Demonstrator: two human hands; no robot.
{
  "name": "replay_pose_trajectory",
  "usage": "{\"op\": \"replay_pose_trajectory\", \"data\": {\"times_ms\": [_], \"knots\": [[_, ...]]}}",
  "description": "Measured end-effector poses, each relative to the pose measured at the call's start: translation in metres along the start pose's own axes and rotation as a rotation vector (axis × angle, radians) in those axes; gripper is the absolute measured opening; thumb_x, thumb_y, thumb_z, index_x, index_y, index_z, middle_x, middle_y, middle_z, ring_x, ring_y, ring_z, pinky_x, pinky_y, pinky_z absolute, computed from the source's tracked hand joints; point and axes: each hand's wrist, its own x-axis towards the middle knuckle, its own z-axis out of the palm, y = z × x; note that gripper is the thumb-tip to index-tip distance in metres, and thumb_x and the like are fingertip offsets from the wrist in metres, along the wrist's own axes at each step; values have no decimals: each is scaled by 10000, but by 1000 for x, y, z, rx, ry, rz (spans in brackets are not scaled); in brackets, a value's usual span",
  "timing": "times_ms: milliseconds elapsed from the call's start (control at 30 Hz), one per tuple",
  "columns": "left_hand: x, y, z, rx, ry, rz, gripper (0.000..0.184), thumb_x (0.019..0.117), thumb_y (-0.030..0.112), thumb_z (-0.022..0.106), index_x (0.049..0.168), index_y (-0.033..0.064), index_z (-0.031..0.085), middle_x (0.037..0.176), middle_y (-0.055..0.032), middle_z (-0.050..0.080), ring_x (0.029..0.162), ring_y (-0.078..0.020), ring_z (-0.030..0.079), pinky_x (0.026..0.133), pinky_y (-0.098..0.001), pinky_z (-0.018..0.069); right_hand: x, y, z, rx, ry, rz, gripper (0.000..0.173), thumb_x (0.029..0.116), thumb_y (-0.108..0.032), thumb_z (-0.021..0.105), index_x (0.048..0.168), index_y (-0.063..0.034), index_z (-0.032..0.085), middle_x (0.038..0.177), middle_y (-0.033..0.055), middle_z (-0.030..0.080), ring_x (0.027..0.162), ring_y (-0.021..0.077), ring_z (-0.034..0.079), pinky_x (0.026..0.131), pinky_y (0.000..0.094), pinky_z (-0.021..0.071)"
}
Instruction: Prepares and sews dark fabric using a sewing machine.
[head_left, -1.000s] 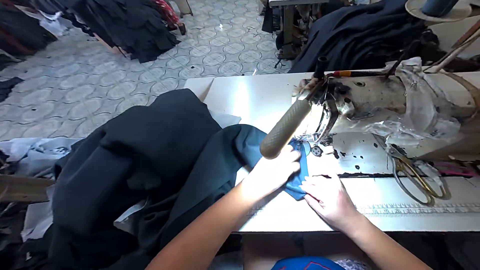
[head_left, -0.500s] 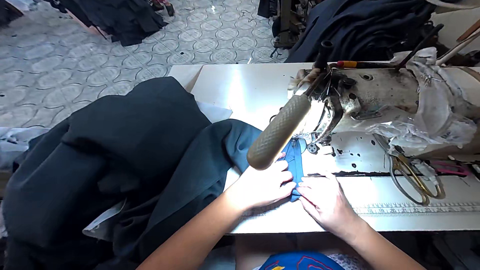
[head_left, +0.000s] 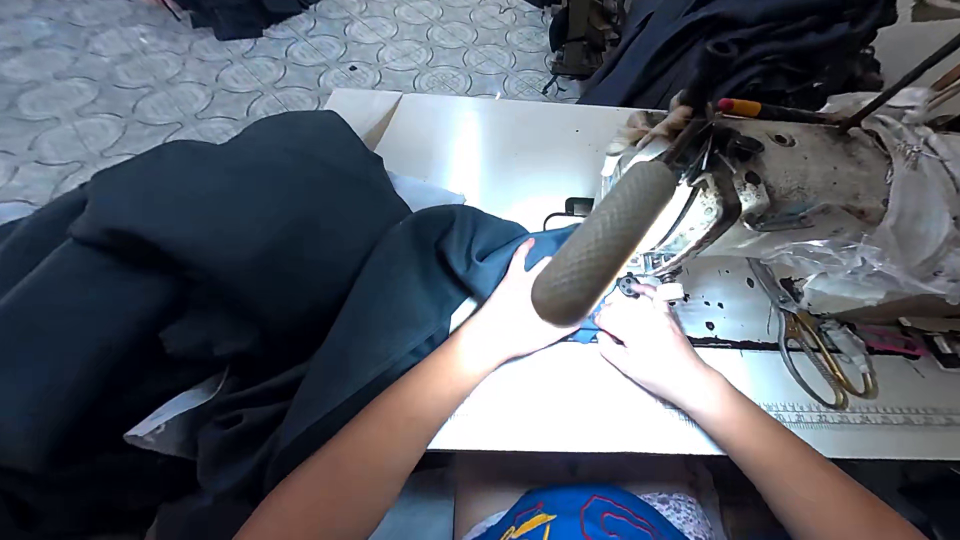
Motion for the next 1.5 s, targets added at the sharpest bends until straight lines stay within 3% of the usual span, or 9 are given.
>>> {"op": "replay_pose_trajectory", "data": {"times_ms": [300, 467, 567, 667, 833, 1133, 1300, 1400, 1500], "knots": [[17, -7, 15, 12, 141, -23, 365, 1047, 328, 512, 976, 78, 768, 1124, -146, 704, 1287, -389, 568, 1146, -755, 160, 19, 23, 10, 201, 114, 107, 197, 882, -94, 631, 965, 1, 784, 1016, 176, 754, 1019, 303, 709, 945, 450, 536], [-13, 14, -28, -372, 7, 22, 263, 960, 231, 612, 900, 2, 728, 918, -165, 705, 924, -310, 679, 826, -493, 515, 24, 24, 1, 525, 58, 367, 193, 918, -39, 634, 1034, 92, 718, 1040, 163, 716, 972, 91, 649, 896, 227, 510], [-8, 7, -52, -220, -197, -421, 414, 1007, 239, 610, 1354, 14, 611, 1364, -205, 618, 1313, -356, 562, 1102, -525, 418, 31, 15, -7, 488, 2, 484, 244, 961, -76, 631, 1114, 100, 703, 1094, 212, 713, 1033, 181, 660, 962, 324, 503], [2, -1, -32, -162, -15, -373, 548, 970, 171, 660, 1472, 12, 507, 1500, -198, 520, 1436, -342, 439, 1193, -507, 288, 31, 15, -3, 453, 2, 448, 260, 959, -87, 642, 1103, 122, 699, 1122, 252, 704, 1074, 275, 668, 987, 414, 502], [6, 13, -39, -107, 259, -388, 334, 989, 119, 585, 1280, -23, 668, 1294, -228, 671, 1261, -387, 606, 1049, -542, 441, 26, 19, 2, 505, 73, 350, 208, 928, -46, 635, 1033, 119, 708, 1086, 220, 709, 1042, 224, 668, 960, 364, 511], [8, -10, -47, 71, -92, -371, 330, 1048, 208, 521, 1278, 34, 681, 1368, -202, 628, 1346, -374, 532, 1143, -560, 336, 24, 20, -2, 363, 15, 189, 215, 962, -40, 607, 1061, 104, 731, 1126, 268, 708, 1122, 405, 660, 1028, 537, 470], [-15, 31, -71, -29, -211, 187, 453, 938, 369, 689, 782, -56, 685, 920, -243, 669, 969, -428, 625, 834, -564, 440, 20, 20, -1, 306, -1, 135, 198, 965, -62, 614, 1050, 55, 749, 1177, 227, 710, 1194, 424, 629, 1064, 617, 422], [-24, 63, -66, 148, -135, 352, 407, 953, 386, 668, 747, 38, 716, 878, -136, 688, 917, -335, 644, 785, -495, 437, 12, 23, 11, 168, 178, -120, 102, 832, -41, 677, 782, 37, 719, 949, 218, 725, 988, 426, 704, 919, 621, 520], [-22, 64, -51, 104, 75, 376, 406, 942, 398, 663, 693, 79, 692, 815, -96, 671, 875, -297, 641, 814, -475, 430, 3, 21, 18, 84, 379, -335, 280, 950, -234, 562, 739, -102, 691, 777, 86, 687, 828, 237, 692, 936, 443, 507]]}}
